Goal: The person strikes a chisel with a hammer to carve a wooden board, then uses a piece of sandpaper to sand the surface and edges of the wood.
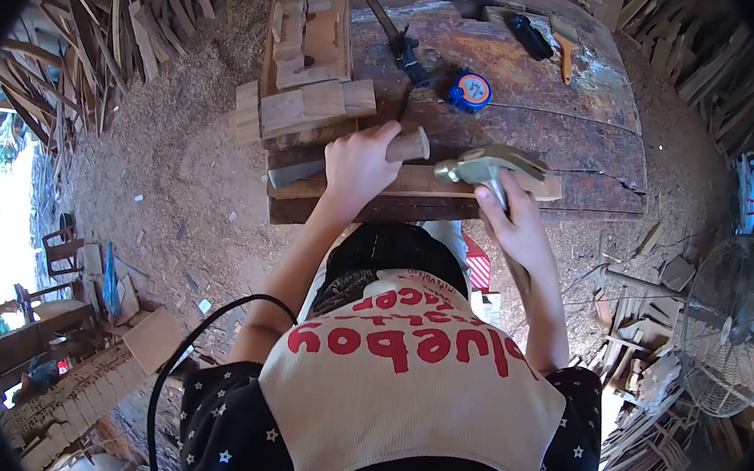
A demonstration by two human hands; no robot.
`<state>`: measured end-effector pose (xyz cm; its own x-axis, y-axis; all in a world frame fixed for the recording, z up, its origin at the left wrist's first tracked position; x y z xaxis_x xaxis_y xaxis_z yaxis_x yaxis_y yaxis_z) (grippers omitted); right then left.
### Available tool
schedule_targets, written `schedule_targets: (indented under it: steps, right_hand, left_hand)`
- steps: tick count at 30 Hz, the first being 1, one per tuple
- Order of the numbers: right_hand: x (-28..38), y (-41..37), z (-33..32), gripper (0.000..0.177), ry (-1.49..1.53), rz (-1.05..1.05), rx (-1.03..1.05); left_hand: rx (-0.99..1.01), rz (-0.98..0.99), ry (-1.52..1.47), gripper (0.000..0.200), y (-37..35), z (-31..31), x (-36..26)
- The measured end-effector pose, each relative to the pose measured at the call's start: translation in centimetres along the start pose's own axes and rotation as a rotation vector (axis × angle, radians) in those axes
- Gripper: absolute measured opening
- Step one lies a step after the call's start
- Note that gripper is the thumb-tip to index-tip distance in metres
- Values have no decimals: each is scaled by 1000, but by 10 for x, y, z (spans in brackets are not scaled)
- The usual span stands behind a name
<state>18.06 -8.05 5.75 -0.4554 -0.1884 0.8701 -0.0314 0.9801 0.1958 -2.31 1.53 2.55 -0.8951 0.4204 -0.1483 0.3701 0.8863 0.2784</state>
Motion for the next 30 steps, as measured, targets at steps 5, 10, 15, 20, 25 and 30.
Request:
schedule_targets:
  steps: [5, 10, 15, 20, 25, 30]
  right_hand:
    - [21, 3, -13, 28, 506, 275, -200]
    - [-2, 2, 22, 42, 67, 148, 91]
    - [6, -22, -20, 35, 162, 355, -107]
    - [-9, -71, -40, 20, 382, 509, -321]
    - [-13, -133, -64, 21, 362, 640, -738]
    - [6, -167, -111, 31, 239, 555, -1153]
  left_hand:
    - [-61, -5, -60, 35, -3, 4, 6]
    - [-58, -40, 72, 40, -7, 2, 34]
    - [-222, -171, -145, 43, -5, -45, 34]
    - [-86, 376, -391, 46, 4, -34, -76]
    - [30, 798, -315, 45, -2, 15, -190]
    - [168, 751, -272, 49, -1, 36, -225]
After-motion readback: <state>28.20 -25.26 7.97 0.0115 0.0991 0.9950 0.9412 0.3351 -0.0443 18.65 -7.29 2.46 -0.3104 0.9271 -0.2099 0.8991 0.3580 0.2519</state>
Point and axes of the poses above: each hand's wrist, its own y-axis towards the middle knuckle, its own z-axis out of the palm, x = y × z, the point moved 1 cm from there along y, towards the middle knuckle, and after that the axes turned 13 degrees about y, right-handed, at the moved point
